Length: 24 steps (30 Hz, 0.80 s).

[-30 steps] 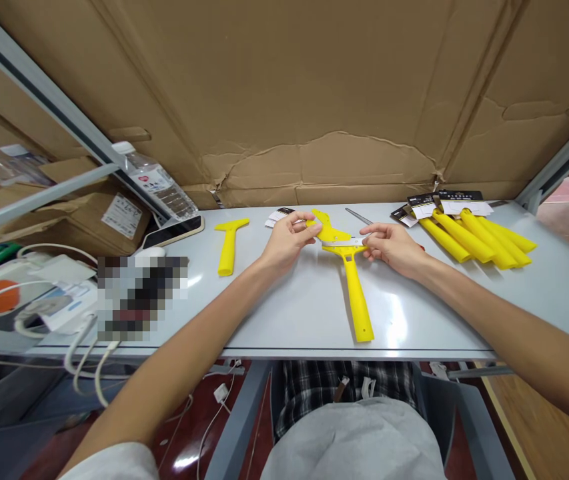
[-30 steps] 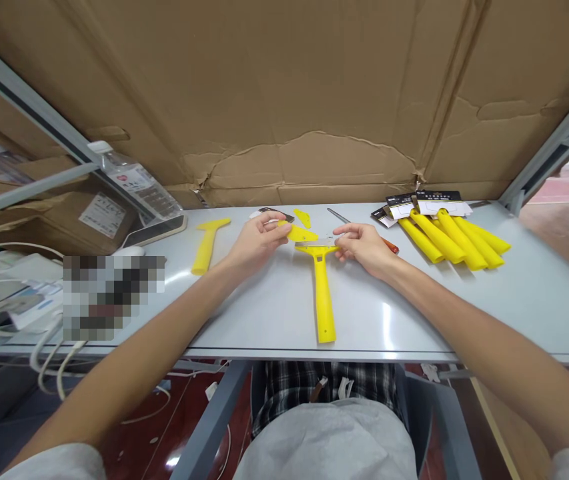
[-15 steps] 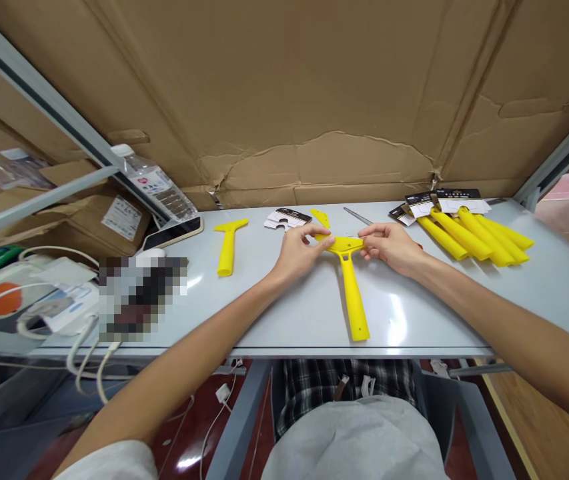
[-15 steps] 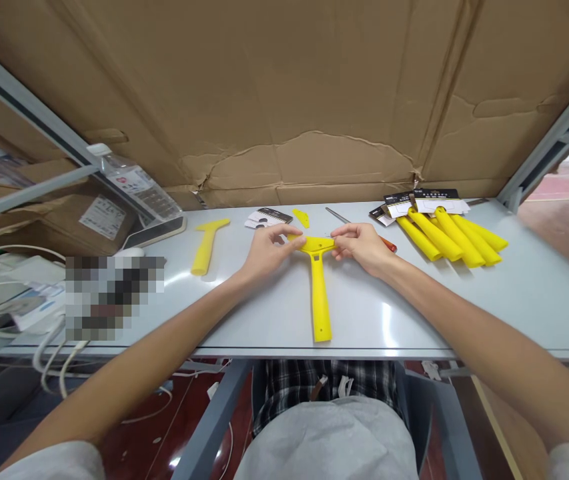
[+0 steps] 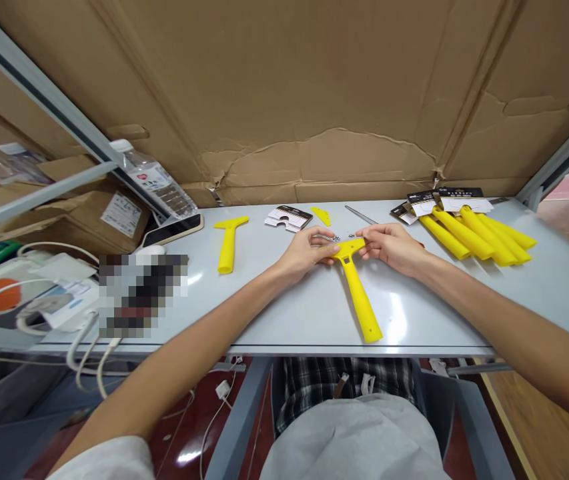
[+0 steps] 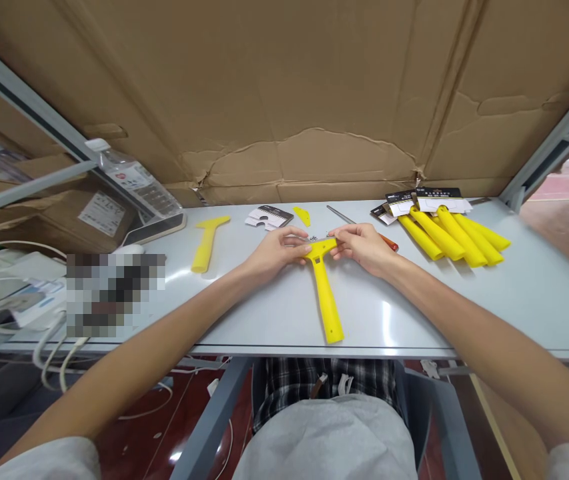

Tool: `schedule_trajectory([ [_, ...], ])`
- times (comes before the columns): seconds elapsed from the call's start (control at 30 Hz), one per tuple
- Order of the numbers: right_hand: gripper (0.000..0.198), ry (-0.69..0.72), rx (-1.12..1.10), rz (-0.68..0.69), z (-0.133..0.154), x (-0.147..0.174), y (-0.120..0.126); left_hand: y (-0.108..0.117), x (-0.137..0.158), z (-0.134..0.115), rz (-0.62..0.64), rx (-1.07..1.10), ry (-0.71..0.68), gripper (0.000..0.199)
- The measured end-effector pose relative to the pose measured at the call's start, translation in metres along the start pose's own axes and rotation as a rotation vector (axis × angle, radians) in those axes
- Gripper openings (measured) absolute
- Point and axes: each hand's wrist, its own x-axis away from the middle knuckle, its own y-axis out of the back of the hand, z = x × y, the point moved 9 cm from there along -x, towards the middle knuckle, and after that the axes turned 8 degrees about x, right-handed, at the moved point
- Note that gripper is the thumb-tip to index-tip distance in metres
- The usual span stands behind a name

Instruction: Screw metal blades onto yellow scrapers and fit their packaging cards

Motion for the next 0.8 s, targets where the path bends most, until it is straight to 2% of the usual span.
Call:
schedule_trajectory([
  [0.2,0.022,0.049,-0.011,-0.002,0.005,0.003,-0.001,-0.001,0.004,-0.008,-0.052,0.066,-0.029,0.042],
  [0.3,0.025,0.070,-0.035,-0.033,0.010,0.005,0.002,-0.007,0.008,-0.008,-0.078,0.205,0.027,0.027],
  [0.37,0.026,0.079,-0.049,-0.047,0.012,0.005,0.003,-0.015,0.011,-0.004,-0.038,0.255,0.112,0.013],
  [0.47,0.028,0.087,-0.059,-0.045,0.012,0.005,0.003,-0.023,0.015,0.002,0.013,0.269,0.201,0.018],
  [0.57,0.031,0.104,-0.081,-0.037,0.011,0.004,0.001,-0.030,0.019,0.007,0.055,0.318,0.235,0.022],
  [0.7,0.035,0.105,-0.104,-0.010,0.010,0.007,-0.007,-0.046,0.026,0.013,0.186,0.335,0.285,0.025],
  [0.8,0.036,0.093,-0.100,0.011,0.009,0.010,-0.012,-0.046,0.027,0.011,0.156,0.307,0.261,0.021],
])
